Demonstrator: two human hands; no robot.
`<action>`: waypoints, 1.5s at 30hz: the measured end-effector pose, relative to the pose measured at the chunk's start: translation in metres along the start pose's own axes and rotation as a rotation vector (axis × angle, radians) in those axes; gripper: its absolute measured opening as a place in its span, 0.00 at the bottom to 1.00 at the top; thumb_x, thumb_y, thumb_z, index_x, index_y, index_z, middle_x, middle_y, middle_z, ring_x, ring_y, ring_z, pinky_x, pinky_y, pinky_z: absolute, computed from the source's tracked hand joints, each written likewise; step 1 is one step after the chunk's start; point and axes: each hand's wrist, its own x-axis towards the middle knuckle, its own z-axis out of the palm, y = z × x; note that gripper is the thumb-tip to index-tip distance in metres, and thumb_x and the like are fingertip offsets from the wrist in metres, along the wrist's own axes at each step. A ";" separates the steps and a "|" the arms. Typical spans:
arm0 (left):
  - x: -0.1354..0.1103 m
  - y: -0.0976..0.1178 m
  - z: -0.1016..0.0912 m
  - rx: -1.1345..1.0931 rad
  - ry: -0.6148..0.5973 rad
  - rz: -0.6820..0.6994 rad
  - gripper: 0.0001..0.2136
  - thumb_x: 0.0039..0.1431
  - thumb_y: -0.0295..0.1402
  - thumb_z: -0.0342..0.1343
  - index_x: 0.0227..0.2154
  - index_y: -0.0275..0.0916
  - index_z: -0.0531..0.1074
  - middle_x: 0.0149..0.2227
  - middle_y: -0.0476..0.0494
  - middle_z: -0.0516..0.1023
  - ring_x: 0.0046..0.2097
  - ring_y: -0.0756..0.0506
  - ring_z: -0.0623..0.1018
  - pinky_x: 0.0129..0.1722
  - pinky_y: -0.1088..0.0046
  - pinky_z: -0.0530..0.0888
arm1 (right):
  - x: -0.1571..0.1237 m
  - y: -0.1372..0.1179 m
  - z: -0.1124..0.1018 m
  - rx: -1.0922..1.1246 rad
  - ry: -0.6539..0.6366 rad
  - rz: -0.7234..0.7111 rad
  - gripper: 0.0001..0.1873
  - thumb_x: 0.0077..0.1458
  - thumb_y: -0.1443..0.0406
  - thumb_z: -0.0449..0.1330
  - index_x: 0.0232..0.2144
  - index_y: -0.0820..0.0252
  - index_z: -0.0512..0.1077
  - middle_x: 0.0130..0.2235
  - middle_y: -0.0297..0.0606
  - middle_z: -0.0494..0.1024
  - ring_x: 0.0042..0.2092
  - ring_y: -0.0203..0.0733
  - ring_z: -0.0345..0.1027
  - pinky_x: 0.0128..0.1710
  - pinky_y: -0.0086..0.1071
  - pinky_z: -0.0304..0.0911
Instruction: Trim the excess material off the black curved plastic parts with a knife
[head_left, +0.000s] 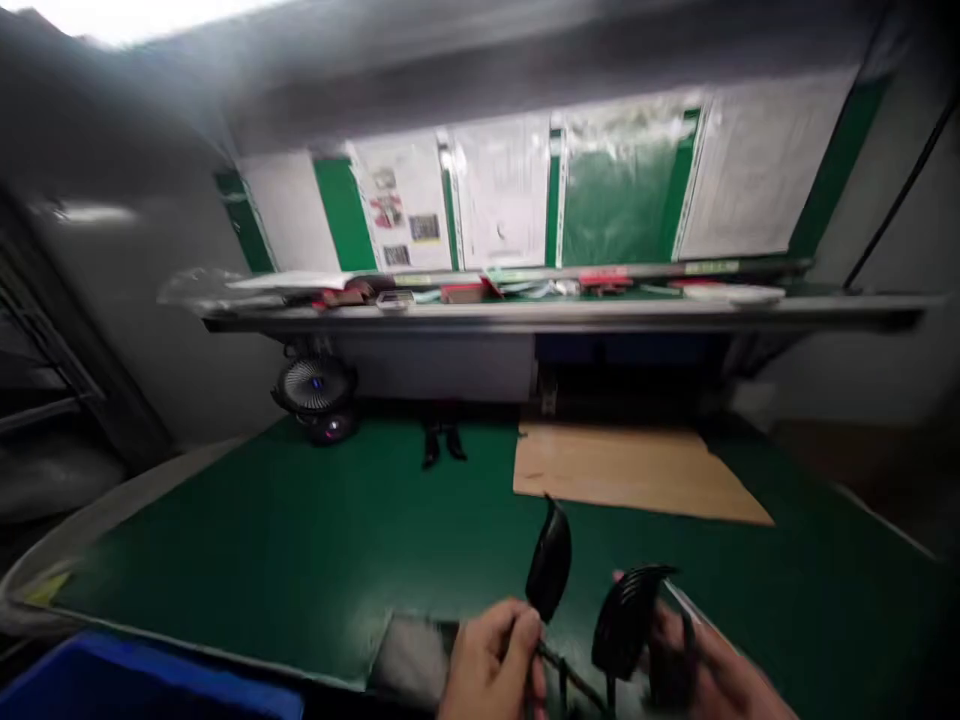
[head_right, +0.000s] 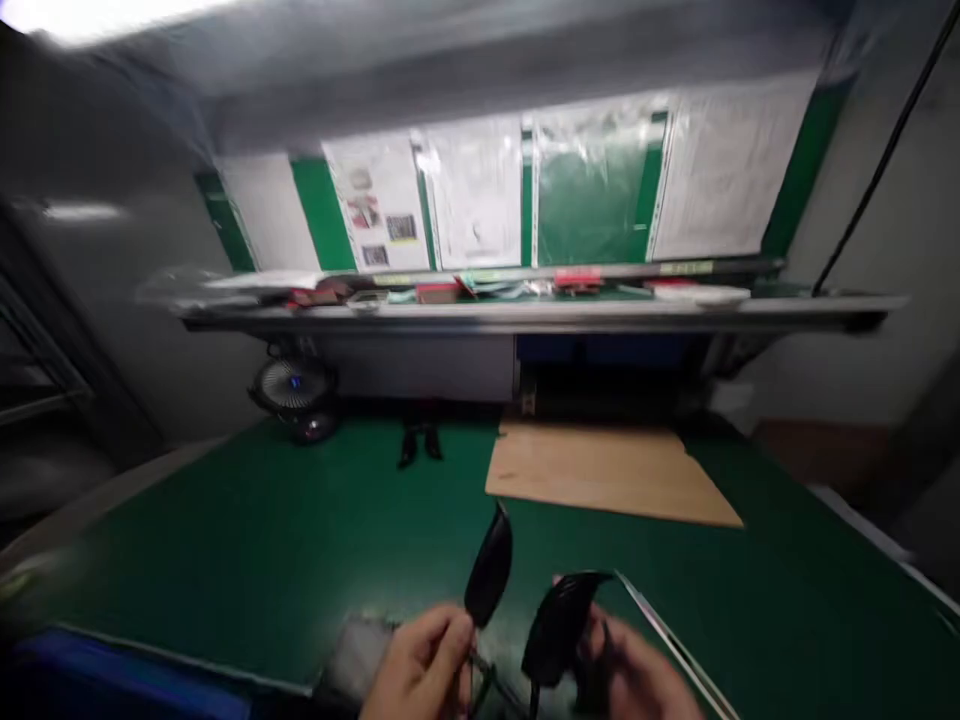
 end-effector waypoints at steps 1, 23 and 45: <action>-0.002 -0.001 0.006 0.018 -0.014 -0.038 0.22 0.57 0.54 0.47 0.24 0.38 0.63 0.17 0.51 0.66 0.17 0.51 0.68 0.17 0.79 0.58 | -0.013 0.002 -0.001 -0.005 0.025 0.027 0.24 0.54 0.47 0.58 0.47 0.53 0.72 0.52 0.45 0.72 0.56 0.57 0.62 0.49 0.45 0.66; -0.003 -0.004 -0.024 0.811 -0.030 1.071 0.08 0.59 0.22 0.47 0.37 0.34 0.70 0.28 0.40 0.75 0.30 0.46 0.75 0.30 0.72 0.73 | 0.038 0.042 0.017 0.072 0.198 0.357 0.19 0.56 0.54 0.59 0.43 0.62 0.68 0.43 0.44 0.74 0.46 0.48 0.69 0.46 0.44 0.66; 0.025 -0.030 -0.012 -0.085 0.182 0.016 0.13 0.55 0.41 0.59 0.34 0.34 0.74 0.32 0.40 0.79 0.35 0.43 0.78 0.37 0.72 0.75 | -0.024 0.073 0.068 0.559 -0.217 0.597 0.32 0.52 0.44 0.60 0.47 0.65 0.68 0.33 0.44 0.77 0.19 0.25 0.61 0.19 0.19 0.51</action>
